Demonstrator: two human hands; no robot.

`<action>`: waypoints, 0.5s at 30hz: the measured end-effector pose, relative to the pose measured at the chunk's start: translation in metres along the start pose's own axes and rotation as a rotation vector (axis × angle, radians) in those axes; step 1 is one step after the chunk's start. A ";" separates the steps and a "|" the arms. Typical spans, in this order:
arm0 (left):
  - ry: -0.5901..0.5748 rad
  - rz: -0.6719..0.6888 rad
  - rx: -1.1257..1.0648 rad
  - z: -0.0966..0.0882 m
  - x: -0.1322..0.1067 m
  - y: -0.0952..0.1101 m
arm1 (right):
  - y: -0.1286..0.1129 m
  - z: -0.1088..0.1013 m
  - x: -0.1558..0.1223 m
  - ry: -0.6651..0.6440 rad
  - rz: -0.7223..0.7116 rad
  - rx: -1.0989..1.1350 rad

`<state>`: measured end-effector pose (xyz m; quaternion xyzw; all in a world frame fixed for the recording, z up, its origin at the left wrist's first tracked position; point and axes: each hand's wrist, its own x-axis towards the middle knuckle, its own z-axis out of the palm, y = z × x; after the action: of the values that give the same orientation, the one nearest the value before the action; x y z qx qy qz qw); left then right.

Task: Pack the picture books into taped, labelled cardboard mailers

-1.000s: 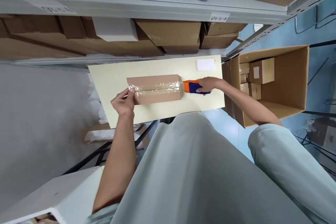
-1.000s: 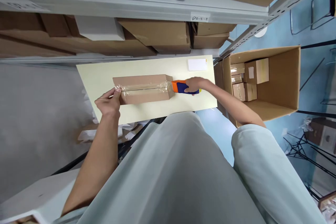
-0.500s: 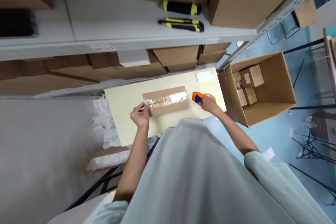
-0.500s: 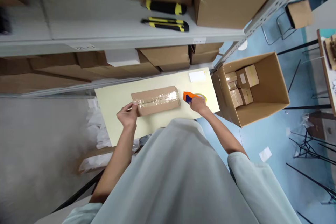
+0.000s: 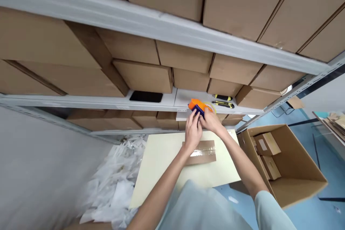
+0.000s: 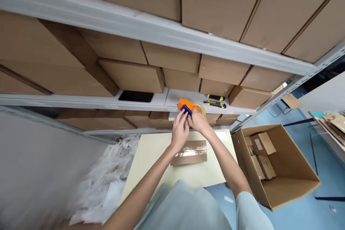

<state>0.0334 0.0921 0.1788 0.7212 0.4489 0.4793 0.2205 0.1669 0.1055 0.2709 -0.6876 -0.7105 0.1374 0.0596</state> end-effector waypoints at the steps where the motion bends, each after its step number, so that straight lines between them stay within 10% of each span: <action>1: 0.013 0.000 0.015 -0.003 0.015 -0.003 | -0.012 -0.008 0.017 0.028 -0.031 -0.031; 7: 0.016 -0.012 0.083 -0.013 0.060 -0.029 | -0.047 -0.024 0.094 0.042 -0.045 -0.144; 15: -0.109 -0.156 0.060 -0.005 -0.009 -0.052 | -0.032 -0.001 0.104 0.103 -0.056 -0.123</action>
<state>0.0050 0.1095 0.1376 0.7155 0.5051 0.4070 0.2595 0.1315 0.2087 0.2700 -0.6762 -0.7324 0.0563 0.0574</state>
